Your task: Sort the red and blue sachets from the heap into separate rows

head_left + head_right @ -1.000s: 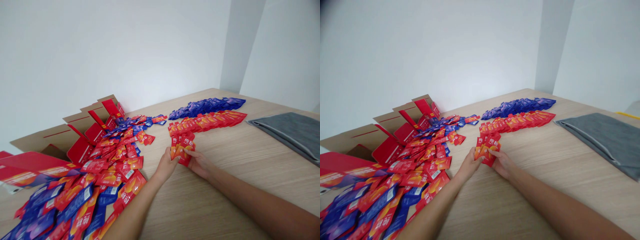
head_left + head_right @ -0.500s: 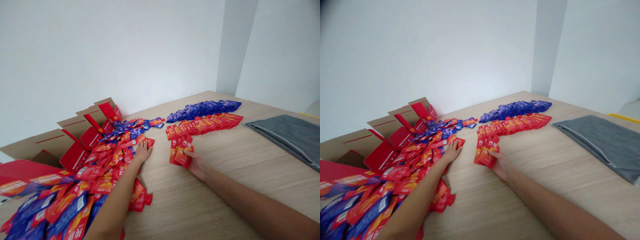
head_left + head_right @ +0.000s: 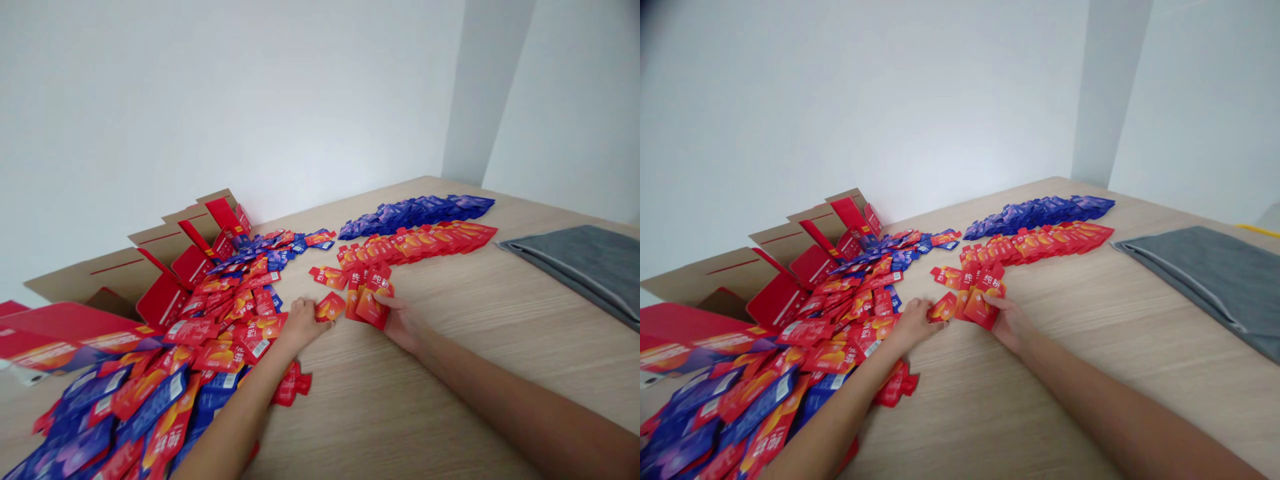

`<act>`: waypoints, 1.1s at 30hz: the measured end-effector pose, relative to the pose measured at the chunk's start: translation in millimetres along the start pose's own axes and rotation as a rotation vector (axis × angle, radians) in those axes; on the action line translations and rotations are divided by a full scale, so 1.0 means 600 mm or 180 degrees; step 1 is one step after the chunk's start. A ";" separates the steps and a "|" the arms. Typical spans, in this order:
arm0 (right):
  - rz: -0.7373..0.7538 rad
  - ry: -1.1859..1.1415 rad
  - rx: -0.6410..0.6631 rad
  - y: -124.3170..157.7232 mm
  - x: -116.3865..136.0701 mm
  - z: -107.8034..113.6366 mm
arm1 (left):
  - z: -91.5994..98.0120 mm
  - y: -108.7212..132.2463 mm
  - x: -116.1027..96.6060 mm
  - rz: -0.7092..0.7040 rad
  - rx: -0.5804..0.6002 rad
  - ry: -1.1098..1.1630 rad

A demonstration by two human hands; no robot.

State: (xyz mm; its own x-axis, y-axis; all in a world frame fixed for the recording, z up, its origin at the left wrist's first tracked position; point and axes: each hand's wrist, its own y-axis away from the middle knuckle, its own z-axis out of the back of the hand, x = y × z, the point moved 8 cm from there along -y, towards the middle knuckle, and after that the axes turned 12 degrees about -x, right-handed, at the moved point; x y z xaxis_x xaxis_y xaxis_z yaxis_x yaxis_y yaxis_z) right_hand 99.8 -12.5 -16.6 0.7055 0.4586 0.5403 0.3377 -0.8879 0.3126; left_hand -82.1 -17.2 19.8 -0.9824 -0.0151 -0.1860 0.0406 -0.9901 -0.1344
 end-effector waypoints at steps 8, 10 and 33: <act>0.0226 0.0304 -0.0137 0.014 0.006 -0.007 | 0.014 0.025 -0.071 -0.1398 0.0188 0.0244; 0.0278 0.0329 -0.0196 0.015 0.009 -0.007 | 0.037 0.037 -0.091 -0.1804 0.0094 0.0252; 0.0147 0.0053 -0.0128 -0.004 0.011 0.015 | -0.082 0.054 -0.106 0.1203 0.0772 0.4555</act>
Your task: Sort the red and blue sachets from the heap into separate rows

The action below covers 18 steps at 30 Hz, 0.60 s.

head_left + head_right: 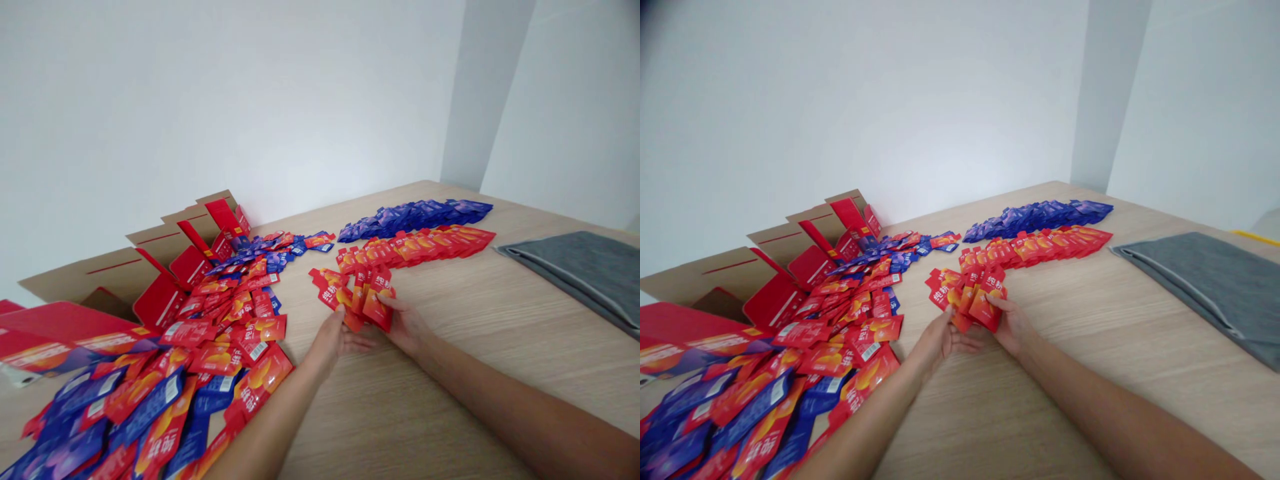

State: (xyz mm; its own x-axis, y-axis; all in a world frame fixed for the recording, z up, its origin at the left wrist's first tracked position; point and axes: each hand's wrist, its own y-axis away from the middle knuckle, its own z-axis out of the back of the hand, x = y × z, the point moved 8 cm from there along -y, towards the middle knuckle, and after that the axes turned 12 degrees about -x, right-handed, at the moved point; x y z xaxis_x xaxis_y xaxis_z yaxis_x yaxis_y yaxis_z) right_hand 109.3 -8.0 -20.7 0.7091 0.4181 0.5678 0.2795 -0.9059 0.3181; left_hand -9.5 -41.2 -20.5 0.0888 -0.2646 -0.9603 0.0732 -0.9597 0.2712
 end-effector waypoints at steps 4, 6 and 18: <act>0.0017 0.0047 -0.0006 0.009 0.004 -0.006 | -0.023 0.003 0.014 0.0168 0.0162 0.0360; 0.0000 0.0111 0.0084 0.015 0.002 -0.016 | -0.005 -0.004 -0.001 0.0000 -0.0083 0.0202; -0.0030 0.0224 -0.0011 0.017 -0.003 -0.011 | -0.015 0.012 -0.025 -0.0500 0.0352 -0.1416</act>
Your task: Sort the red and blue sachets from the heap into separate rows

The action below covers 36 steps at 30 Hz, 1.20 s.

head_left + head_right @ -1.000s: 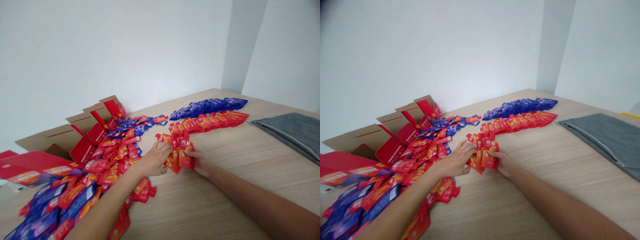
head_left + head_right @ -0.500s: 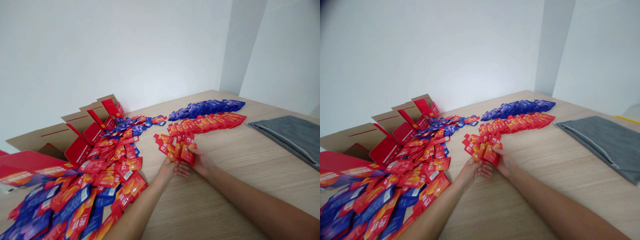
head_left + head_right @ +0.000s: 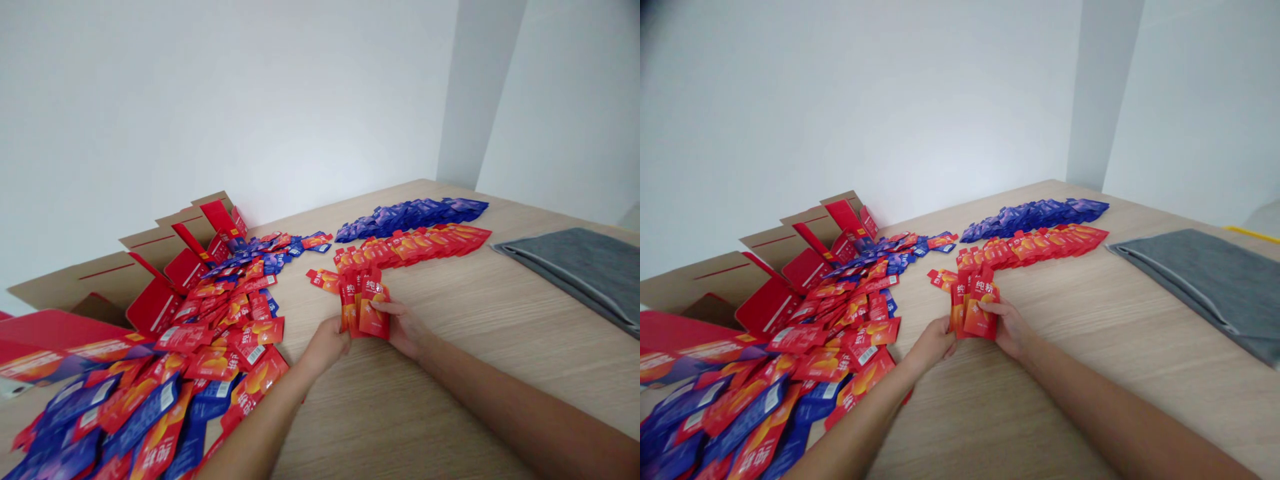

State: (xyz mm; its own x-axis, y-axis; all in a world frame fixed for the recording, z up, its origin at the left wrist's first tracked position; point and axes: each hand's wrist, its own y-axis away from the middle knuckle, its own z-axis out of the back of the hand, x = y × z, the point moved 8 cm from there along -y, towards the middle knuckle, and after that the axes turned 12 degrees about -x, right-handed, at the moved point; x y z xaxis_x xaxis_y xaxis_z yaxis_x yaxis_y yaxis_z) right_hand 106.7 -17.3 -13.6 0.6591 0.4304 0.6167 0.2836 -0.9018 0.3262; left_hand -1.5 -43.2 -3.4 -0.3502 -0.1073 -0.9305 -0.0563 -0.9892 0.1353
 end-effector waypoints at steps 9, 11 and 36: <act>0.0045 -0.0313 -0.0306 -0.036 0.011 0.032 | 0.115 -0.136 -0.042 -0.0604 -0.0891 -0.1695; -0.0011 -0.0344 -0.0338 -0.036 0.011 0.032 | 0.114 -0.159 -0.042 -0.0827 -0.1063 -0.2105; 0.0206 -0.0207 -0.0141 -0.013 0.002 0.010 | 0.032 -0.034 0.042 0.0416 -0.0705 -0.0237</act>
State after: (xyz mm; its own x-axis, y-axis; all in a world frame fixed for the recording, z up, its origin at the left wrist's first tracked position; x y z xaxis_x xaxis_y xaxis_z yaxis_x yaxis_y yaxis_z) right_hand 109.5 -9.7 -19.3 0.7192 0.3664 0.5903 0.2087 -0.9243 0.3195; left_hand -27.4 -23.9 -23.2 -0.4095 -0.2361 -0.8812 0.1971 -0.9660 0.1672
